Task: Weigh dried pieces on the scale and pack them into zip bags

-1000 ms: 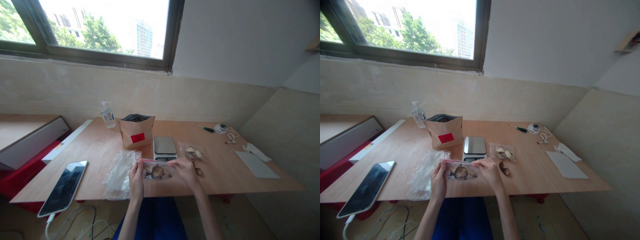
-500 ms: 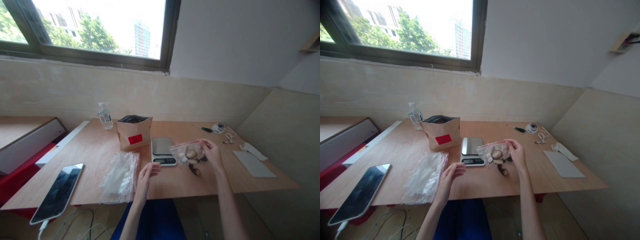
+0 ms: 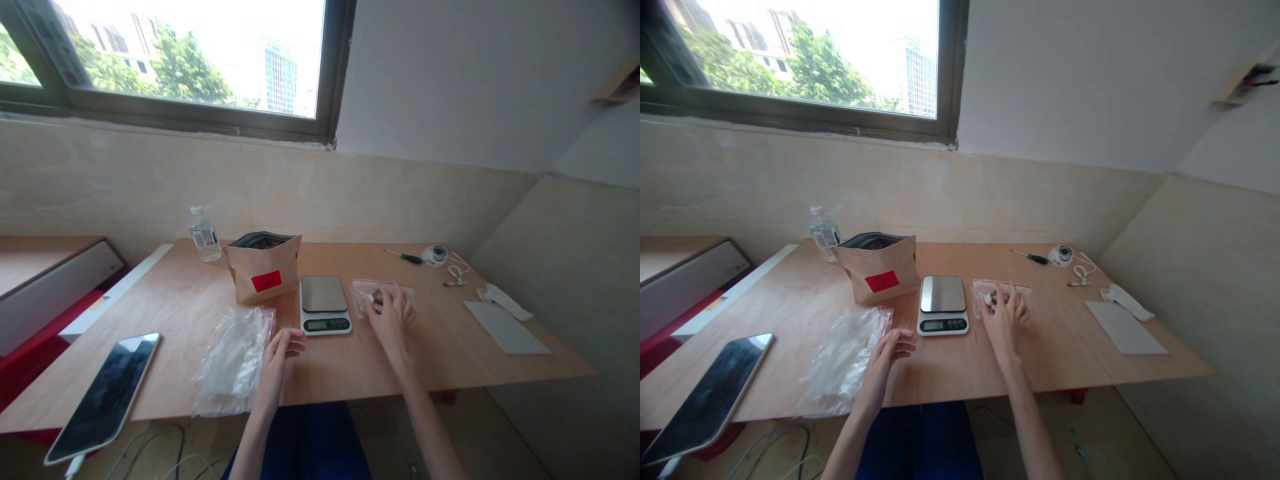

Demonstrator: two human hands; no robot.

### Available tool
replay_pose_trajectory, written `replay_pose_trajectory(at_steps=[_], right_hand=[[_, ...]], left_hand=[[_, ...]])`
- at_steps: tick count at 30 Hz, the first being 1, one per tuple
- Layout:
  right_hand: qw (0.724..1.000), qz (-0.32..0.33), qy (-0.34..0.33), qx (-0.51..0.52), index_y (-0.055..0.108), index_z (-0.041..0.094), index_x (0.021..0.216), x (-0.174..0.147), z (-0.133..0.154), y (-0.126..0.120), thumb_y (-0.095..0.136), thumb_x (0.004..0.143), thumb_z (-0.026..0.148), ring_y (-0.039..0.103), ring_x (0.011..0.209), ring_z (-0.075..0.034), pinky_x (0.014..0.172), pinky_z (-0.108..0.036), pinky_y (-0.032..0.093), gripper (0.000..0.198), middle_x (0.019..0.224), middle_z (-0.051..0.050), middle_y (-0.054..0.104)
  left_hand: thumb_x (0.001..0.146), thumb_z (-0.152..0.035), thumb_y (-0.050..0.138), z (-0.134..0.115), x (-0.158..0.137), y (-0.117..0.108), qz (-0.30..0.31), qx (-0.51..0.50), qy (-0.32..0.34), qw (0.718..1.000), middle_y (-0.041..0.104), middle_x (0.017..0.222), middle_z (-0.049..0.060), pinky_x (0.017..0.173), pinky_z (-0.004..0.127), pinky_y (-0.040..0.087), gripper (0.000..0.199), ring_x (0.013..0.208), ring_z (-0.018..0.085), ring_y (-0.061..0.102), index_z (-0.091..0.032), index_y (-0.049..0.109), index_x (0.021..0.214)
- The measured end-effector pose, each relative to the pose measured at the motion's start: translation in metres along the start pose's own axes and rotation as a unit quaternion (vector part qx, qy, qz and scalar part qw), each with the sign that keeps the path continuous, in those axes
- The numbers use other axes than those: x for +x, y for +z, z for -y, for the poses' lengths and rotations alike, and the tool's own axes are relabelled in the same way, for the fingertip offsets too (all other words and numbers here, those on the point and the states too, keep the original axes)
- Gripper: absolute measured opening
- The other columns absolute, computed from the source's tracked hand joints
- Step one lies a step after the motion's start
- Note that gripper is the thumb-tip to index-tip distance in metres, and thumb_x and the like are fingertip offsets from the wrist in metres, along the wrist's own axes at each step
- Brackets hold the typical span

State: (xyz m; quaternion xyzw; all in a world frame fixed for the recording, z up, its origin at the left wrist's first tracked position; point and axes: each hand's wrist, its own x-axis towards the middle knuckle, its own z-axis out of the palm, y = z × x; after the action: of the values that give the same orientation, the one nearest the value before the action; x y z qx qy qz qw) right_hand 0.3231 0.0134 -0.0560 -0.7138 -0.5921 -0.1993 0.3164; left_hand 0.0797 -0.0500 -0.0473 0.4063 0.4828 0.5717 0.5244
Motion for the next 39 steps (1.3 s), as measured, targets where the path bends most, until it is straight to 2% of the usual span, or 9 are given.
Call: replay_pose_trajectory(at_steps=[3,8,18,21,23,27,30,35,39], right_hand=[[0.996,0.06,-0.045,-0.044,0.052,0.021,0.123,-0.003,-0.006,0.013,0.053,0.083,0.046,0.041,0.113,-0.036,0.088,-0.055,0.033,0.047,0.131,-0.018,0.045],[0.985,0.144,-0.027,-0.087,0.05,0.019,0.124,0.022,-0.04,0.029,0.056,0.083,0.037,0.048,0.103,-0.031,0.081,-0.043,0.038,0.045,0.119,-0.017,0.053],[0.984,0.17,-0.031,-0.053,0.044,0.021,0.129,0.066,-0.096,0.042,0.052,0.084,0.04,0.035,0.123,-0.036,0.093,-0.054,0.029,0.05,0.134,-0.017,0.043],[0.993,0.119,-0.008,-0.019,0.034,0.016,0.136,0.053,-0.086,0.027,0.052,0.082,0.046,0.029,0.128,-0.039,0.095,-0.058,0.028,0.064,0.141,-0.022,0.032],[0.995,0.092,-0.007,0.025,0.038,0.016,0.132,0.029,-0.074,0.015,0.05,0.082,0.046,0.034,0.125,-0.037,0.095,-0.056,0.03,0.059,0.138,-0.02,0.034],[0.971,0.18,-0.078,0.14,0.05,0.02,0.119,-0.037,-0.056,0.002,0.046,0.085,0.039,0.045,0.117,-0.028,0.095,-0.047,0.037,0.039,0.124,-0.014,0.048],[0.965,0.192,-0.043,0.173,0.056,0.019,0.108,-0.066,-0.053,0.003,0.04,0.087,0.03,0.054,0.101,-0.027,0.089,-0.046,0.042,0.029,0.104,-0.012,0.058],[0.945,0.18,-0.024,0.273,0.056,0.02,0.109,-0.036,-0.022,0.006,0.039,0.088,0.027,0.056,0.101,-0.023,0.09,-0.041,0.045,0.029,0.106,-0.011,0.059],[0.922,0.183,-0.082,0.33,0.055,0.018,0.115,0.018,0.032,0.023,0.043,0.088,0.025,0.056,0.1,-0.02,0.087,-0.035,0.046,0.03,0.109,-0.01,0.059]], left_hand=[[0.077,-0.052,0.055,-0.001,-0.001,-0.002,0.0,-0.002,-0.005,1.0,0.069,0.08,0.008,0.064,0.029,0.049,0.038,0.068,0.018,0.063,-0.016,0.067,0.077],[0.076,-0.053,0.056,0.0,0.0,-0.005,-0.009,-0.005,-0.014,1.0,0.069,0.08,0.008,0.065,0.029,0.049,0.04,0.068,0.018,0.063,-0.016,0.067,0.078],[0.077,-0.051,0.056,0.007,0.003,-0.009,-0.006,-0.017,-0.029,0.999,0.069,0.079,0.007,0.064,0.027,0.047,0.037,0.067,0.016,0.062,-0.015,0.067,0.079],[0.076,-0.052,0.057,0.008,0.004,-0.01,-0.01,-0.014,-0.037,0.999,0.068,0.079,0.007,0.064,0.027,0.047,0.038,0.068,0.016,0.062,-0.015,0.067,0.079],[0.074,-0.053,0.057,0.008,0.005,-0.011,-0.02,-0.013,-0.037,0.999,0.068,0.08,0.007,0.064,0.028,0.048,0.04,0.068,0.017,0.062,-0.015,0.066,0.078],[0.076,-0.054,0.055,-0.001,0.005,-0.013,-0.029,0.007,-0.014,0.999,0.068,0.08,0.008,0.066,0.03,0.049,0.041,0.069,0.018,0.062,-0.015,0.066,0.079],[0.082,-0.05,0.049,-0.017,0.002,-0.013,-0.019,0.035,0.023,0.999,0.067,0.08,0.006,0.069,0.029,0.048,0.038,0.072,0.017,0.061,-0.016,0.066,0.082],[0.088,-0.042,0.043,-0.062,0.014,-0.018,-0.084,0.156,0.169,0.97,0.064,0.094,0.004,0.079,0.029,0.044,0.031,0.086,0.017,0.058,-0.019,0.063,0.091],[0.088,-0.04,0.046,-0.109,0.049,-0.025,-0.269,0.243,0.331,0.871,0.058,0.107,0.006,0.088,0.032,0.041,0.028,0.103,0.019,0.052,-0.02,0.059,0.103]])
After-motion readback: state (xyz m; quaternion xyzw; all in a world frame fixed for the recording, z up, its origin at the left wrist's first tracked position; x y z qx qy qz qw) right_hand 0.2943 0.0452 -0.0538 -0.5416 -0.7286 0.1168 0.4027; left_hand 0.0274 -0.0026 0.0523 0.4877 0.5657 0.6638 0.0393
